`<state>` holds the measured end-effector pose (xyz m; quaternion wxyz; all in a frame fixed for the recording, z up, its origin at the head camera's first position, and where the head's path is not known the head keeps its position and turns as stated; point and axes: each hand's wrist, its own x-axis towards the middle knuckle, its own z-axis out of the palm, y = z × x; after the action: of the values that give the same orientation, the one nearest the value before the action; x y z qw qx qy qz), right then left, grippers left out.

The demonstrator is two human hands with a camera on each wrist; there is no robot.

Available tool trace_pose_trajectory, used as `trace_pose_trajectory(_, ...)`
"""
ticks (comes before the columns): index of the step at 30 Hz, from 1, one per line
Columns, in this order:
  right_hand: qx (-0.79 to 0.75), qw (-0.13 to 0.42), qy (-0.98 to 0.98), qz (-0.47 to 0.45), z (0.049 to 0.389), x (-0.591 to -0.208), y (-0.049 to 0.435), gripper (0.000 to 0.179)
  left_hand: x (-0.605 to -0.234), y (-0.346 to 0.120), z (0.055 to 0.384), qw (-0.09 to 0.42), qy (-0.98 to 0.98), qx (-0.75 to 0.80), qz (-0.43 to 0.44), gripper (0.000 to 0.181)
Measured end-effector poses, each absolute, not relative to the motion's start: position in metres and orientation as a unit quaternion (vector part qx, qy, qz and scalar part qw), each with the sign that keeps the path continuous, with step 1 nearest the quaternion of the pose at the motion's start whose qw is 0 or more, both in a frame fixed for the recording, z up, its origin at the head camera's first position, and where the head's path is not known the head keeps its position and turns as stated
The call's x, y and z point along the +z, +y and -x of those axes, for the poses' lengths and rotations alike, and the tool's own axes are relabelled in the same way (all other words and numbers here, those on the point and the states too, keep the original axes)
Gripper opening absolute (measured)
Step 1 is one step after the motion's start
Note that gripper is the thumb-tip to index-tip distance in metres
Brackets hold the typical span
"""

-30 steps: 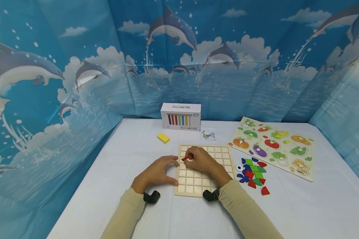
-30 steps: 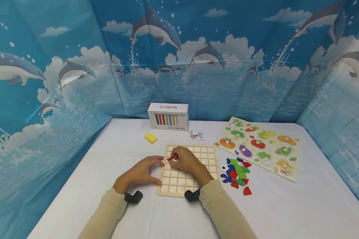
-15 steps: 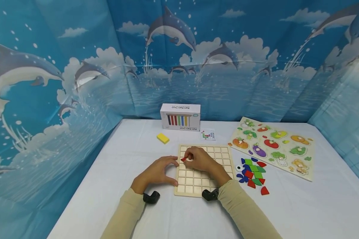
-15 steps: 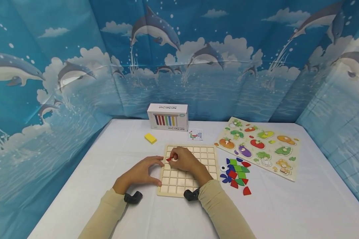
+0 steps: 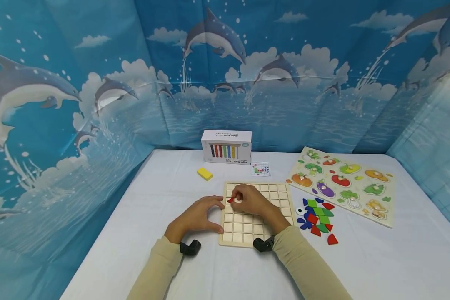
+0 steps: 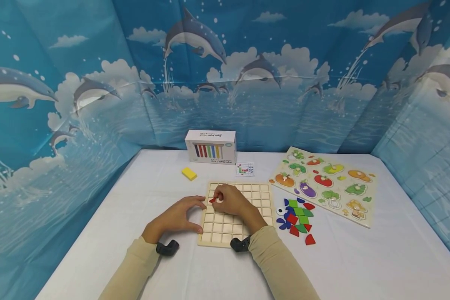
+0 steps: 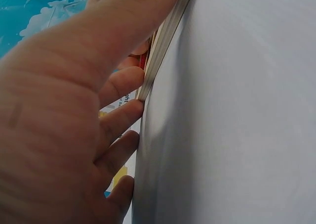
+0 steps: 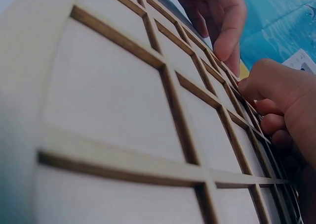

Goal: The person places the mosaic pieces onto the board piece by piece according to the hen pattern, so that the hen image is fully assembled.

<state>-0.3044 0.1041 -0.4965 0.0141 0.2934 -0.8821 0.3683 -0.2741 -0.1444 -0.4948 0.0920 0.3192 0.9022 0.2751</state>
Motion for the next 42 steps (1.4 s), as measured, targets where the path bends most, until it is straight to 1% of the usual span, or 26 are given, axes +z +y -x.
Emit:
trace_pose_trajectory(9, 0.37, 0.047, -0.872, -0.318, 0.307, -0.502, 0.105, 0.015, -0.497, -0.144, 0.275, 0.091, 0.901, 0.277, -0.321, 0.071)
trace_pose_trajectory(15, 0.361, 0.042, -0.878, -0.312, 0.305, -0.5, 0.106, 0.016, -0.498, -0.142, 0.276, 0.092, 0.901, 0.276, -0.322, 0.072)
trace_pose_trajectory(19, 0.376, 0.035, -0.869, -0.32, 0.301, -0.499, 0.112, 0.024, -0.498, -0.142, 0.276, 0.093, 0.901, 0.275, -0.323, 0.072)
trace_pose_trajectory(22, 0.396, 0.024, -0.857, -0.329, 0.294, -0.496, 0.123, 0.034, -0.498, -0.142, 0.276, 0.091, 0.901, 0.271, -0.325, 0.072)
trace_pose_trajectory(24, 0.406, 0.015, -0.851, -0.333, 0.289, -0.491, 0.134, 0.037, -0.498, -0.141, 0.276, 0.091, 0.902, 0.27, -0.324, 0.072)
trace_pose_trajectory(26, 0.409, 0.005, -0.854, -0.323, 0.282, -0.485, 0.149, 0.036, -0.498, -0.141, 0.276, 0.092, 0.901, 0.273, -0.323, 0.072)
trace_pose_trajectory(29, 0.394, 0.007, -0.866, -0.307, 0.273, -0.475, 0.176, 0.033, -0.496, -0.141, 0.275, 0.096, 0.9, 0.28, -0.319, 0.071)
trace_pose_trajectory(32, 0.369, 0.025, -0.887, -0.277, 0.266, -0.467, 0.208, 0.027, -0.495, -0.142, 0.274, 0.096, 0.9, 0.285, -0.315, 0.07)
trace_pose_trajectory(35, 0.335, 0.034, -0.916, -0.219, 0.26, -0.463, 0.245, 0.02, -0.496, -0.143, 0.274, 0.093, 0.902, 0.284, -0.313, 0.069)
trace_pose_trajectory(38, 0.286, 0.022, -0.948, -0.135, 0.254, -0.461, 0.284, 0.017, -0.497, -0.143, 0.274, 0.09, 0.9, 0.285, -0.318, 0.07)
trace_pose_trajectory(42, 0.248, -0.016, -0.968, -0.045, 0.244, -0.463, 0.324, 0.017, -0.498, -0.144, 0.274, 0.087, 0.9, 0.281, -0.32, 0.071)
